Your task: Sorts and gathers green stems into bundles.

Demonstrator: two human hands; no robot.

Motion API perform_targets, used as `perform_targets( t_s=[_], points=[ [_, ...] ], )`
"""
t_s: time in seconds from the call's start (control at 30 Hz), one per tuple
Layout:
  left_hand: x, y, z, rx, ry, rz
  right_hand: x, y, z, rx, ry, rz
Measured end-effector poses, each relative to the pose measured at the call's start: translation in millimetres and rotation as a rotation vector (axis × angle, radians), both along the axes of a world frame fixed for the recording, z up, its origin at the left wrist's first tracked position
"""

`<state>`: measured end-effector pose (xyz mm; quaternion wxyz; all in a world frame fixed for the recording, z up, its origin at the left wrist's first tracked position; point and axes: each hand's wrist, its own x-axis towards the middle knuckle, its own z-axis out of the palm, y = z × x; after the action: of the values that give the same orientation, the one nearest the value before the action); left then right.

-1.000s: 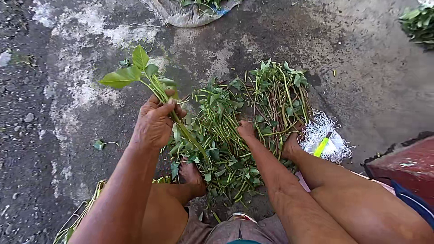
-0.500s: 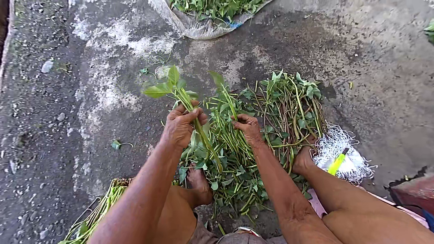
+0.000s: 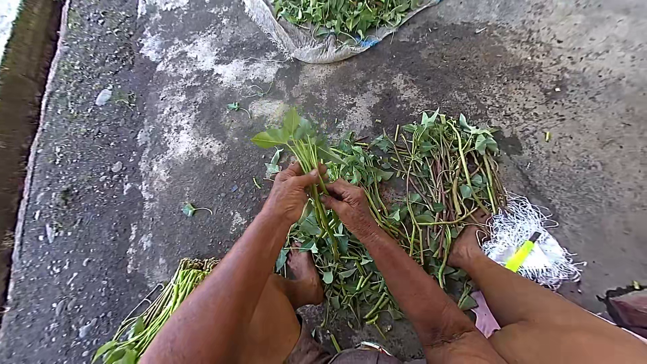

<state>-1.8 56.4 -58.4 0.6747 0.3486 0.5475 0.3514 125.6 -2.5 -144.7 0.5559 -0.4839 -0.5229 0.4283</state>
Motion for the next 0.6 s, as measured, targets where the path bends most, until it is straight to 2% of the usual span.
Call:
perform_targets(
  t_s=[0.17,0.23,0.27,0.33,0.4,0.5,0.6],
  points=[
    [-4,-2,2,-0.008,0.039,-0.052,5,1,2,0.01,-0.025,0.128],
    [-8,-1,1,0.025,0.038,-0.055,23,8,-12,-0.003,-0.015,0.191],
    [-9,1,3,0.037,0.042,-0.037,37,13,-26,-0.044,-0.008,0.15],
    [-12,3,7,0.032,0.064,0.015,69,20,-66,-0.238,-0.057,-0.049],
    [-13,4,10,0.028,0.087,0.027,96,20,-113,-0.523,-0.195,-0.179],
    [-10,3,9,0.016,0.1,-0.035,102,5,-147,-0.885,-0.364,-0.129],
    [-7,4,5,0.016,0.059,-0.083,87,-5,-161,-1.026,-0.616,0.048]
  ],
)
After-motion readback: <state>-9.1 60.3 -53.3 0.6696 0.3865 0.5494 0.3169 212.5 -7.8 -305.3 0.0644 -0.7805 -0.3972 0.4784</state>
